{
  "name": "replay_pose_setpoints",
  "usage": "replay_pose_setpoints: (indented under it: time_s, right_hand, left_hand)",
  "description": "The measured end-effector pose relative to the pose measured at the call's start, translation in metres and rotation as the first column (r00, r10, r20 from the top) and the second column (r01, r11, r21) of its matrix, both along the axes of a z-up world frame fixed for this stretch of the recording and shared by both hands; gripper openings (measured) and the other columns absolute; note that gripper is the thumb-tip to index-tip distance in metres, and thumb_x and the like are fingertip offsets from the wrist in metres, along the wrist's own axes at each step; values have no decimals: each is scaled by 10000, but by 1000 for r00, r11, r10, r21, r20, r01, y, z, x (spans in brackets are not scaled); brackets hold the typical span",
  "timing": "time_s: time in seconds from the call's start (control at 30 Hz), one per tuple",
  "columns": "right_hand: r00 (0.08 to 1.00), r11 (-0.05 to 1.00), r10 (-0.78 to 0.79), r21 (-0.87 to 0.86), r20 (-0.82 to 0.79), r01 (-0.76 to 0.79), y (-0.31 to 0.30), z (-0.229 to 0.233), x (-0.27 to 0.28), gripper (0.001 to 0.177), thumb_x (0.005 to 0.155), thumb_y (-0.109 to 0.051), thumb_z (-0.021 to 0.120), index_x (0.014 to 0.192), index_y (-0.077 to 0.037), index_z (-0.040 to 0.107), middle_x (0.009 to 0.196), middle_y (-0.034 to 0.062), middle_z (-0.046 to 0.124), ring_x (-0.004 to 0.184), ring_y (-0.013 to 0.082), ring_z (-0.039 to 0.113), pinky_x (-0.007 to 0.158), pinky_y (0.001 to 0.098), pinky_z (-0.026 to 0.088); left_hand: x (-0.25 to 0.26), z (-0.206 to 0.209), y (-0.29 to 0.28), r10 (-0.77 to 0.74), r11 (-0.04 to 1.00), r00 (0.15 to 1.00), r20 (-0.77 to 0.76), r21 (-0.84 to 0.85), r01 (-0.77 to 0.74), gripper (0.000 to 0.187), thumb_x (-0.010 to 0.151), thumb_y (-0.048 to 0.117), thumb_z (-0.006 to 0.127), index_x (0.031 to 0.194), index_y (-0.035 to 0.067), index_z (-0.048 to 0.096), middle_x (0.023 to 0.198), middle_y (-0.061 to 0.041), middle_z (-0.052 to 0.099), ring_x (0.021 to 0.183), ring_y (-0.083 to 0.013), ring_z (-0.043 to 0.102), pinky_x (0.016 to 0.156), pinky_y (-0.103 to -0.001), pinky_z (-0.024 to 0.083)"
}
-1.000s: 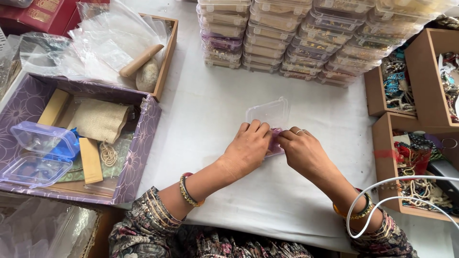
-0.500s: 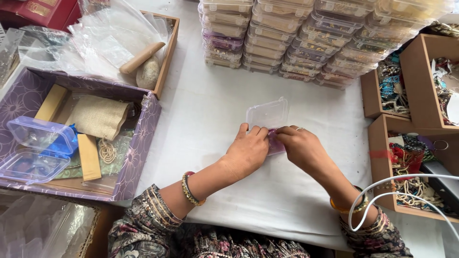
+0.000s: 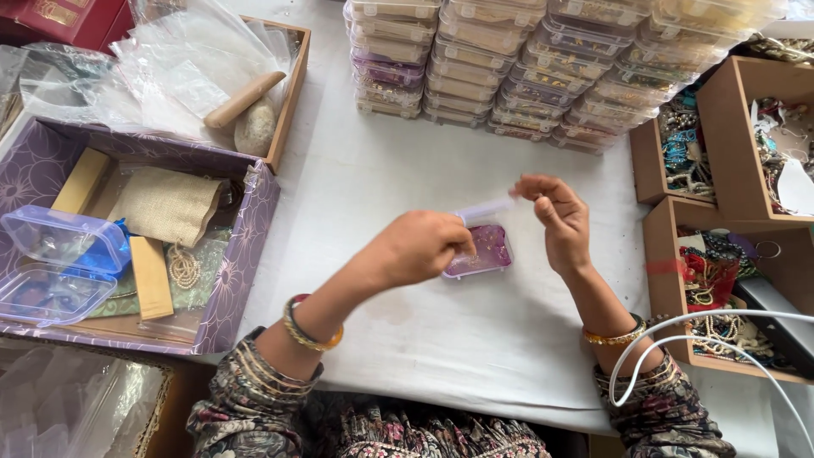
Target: The person places a small fabric pouch into a clear plastic container and stacks it. They then place a gold-colored bracelet into a small plastic bag, followed by a purple fabric pouch, and place both into another clear plastic container. Finally, they handle a gold-colored chain, folding it before placing it into a plastic bag.
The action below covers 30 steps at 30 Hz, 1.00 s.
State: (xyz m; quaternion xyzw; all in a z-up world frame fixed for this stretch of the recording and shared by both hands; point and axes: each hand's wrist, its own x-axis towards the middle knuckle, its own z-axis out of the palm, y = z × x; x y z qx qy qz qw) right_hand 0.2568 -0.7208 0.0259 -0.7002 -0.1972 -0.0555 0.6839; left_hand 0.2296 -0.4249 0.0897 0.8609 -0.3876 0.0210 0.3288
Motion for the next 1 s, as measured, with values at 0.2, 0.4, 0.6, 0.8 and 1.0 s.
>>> replay_pose_setpoints:
  time_s: [0.2, 0.4, 0.6, 0.8, 1.0]
  right_hand:
    - [979, 786, 126, -586, -162, -198, 18, 58, -13, 205, 809, -120, 848, 1002, -68, 799, 968, 80, 755, 886, 209, 722, 861, 334, 584]
    - [962, 566, 275, -808, 1, -161, 36, 85, -23, 474, 602, -59, 908, 1056, -103, 779, 1178, 57, 687, 1149, 282, 602, 962, 416, 546]
    - [943, 513, 289, -805, -165, -298, 40, 91, -26, 660, 591, -134, 945, 1187, -123, 663, 1405, 54, 587, 1232, 301, 602, 1011, 427, 513]
    - [970, 414, 236, -896, -62, -158, 50, 86, -34, 590, 657, -132, 899, 1182, -114, 631, 1381, 51, 594, 1191, 324, 618, 983, 415, 535]
    - [956, 475, 273, -848, -110, -233, 29, 63, -19, 859, 581, -213, 958, 1334, -139, 553, 1440, 98, 550, 1259, 334, 551, 1033, 443, 486]
  left_hand:
    - [10, 29, 23, -67, 890, 975, -211, -454, -37, 273, 834, -58, 548, 947, 76, 757, 842, -45, 757, 704, -126, 698, 628, -264, 552]
    - [10, 5, 4, 13, 982, 1000, 21, -190, -9, 207, 806, 130, 759, 1012, 116, 750, 980, -46, 728, 977, -248, 665, 885, -390, 534]
    - [13, -18, -4, -6, 999, 1000, -7, 47, 6, 535, 765, 234, 805, 1273, 188, 644, 1149, -43, 685, 1117, -258, 637, 1000, -437, 461]
    - [14, -18, -1, 49, 994, 992, -118, 101, -37, 565, 807, 326, 793, 1337, 216, 628, 1149, -15, 704, 1098, -224, 667, 1009, -417, 478]
    - [0, -21, -24, 106, 980, 994, -38, 174, -98, 1058, 633, 596, 877, 1504, 238, 397, 1322, -106, 588, 1235, -323, 545, 955, -521, 440]
